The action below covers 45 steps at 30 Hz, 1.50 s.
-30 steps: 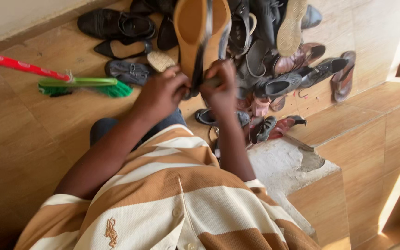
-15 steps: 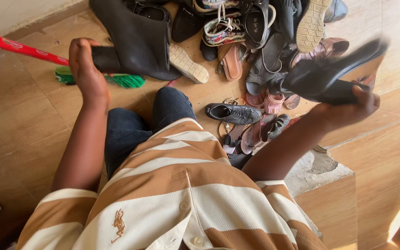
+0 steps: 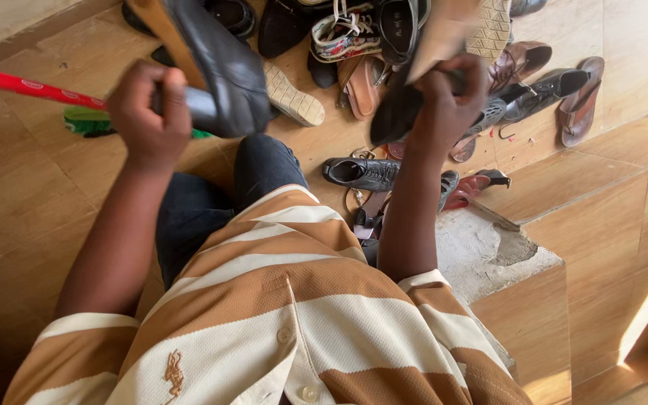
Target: The person organizes a pile of shoes by picking them up, shaking them, and placing them into pairs.
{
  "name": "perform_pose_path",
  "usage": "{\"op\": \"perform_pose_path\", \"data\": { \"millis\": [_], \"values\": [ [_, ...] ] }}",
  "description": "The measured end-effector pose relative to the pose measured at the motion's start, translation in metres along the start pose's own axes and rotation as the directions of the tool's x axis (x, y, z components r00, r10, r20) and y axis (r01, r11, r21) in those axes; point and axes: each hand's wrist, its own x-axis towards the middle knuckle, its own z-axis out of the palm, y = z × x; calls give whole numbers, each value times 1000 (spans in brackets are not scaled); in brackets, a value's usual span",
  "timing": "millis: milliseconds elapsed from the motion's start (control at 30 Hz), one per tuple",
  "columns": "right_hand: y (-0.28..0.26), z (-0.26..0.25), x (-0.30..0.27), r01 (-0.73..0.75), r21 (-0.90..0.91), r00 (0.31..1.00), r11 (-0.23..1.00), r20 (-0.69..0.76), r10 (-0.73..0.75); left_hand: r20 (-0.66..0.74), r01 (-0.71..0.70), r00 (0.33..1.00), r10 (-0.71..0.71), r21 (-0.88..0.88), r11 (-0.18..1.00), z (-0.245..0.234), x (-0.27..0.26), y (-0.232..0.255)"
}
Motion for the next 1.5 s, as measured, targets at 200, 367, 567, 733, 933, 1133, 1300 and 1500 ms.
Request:
{"op": "perform_pose_path", "data": {
  "millis": [200, 367, 567, 733, 933, 1133, 1300, 1500],
  "values": [
    [58, 37, -64, 492, -257, 794, 832, 524, -307, 27, -321, 946, 324, -80, 944, 60, 4, 63],
    [69, -2, -7, -328, 70, 915, 942, 273, 298, 131, -358, 929, 345, 89, 930, 21, 49, 40],
    [60, -20, 8, 390, -650, 866, 653, 18, -500, 122, -349, 936, 330, 208, 914, 19, 53, 18],
    [80, 28, -44, -56, -184, 867, 981, 479, 139, 154, -305, 934, 322, -123, 944, 80, 32, 42],
    [92, -32, 23, -239, 131, 971, 962, 19, 239, 268, -95, 956, 123, -115, 989, 27, 43, 6],
    [74, -46, 23, -455, 874, 677, 173, 213, 704, -36, 377, 745, -666, -801, 465, 53, 11, -31],
    [99, -21, 4, -585, 803, 606, 114, 339, 720, 284, 498, 379, -881, -865, -65, 69, -8, -53],
    [104, -60, 25, -588, 550, 805, 594, 319, 501, 254, 493, 435, -864, -870, -7, 43, -16, -60]
  ]
}}
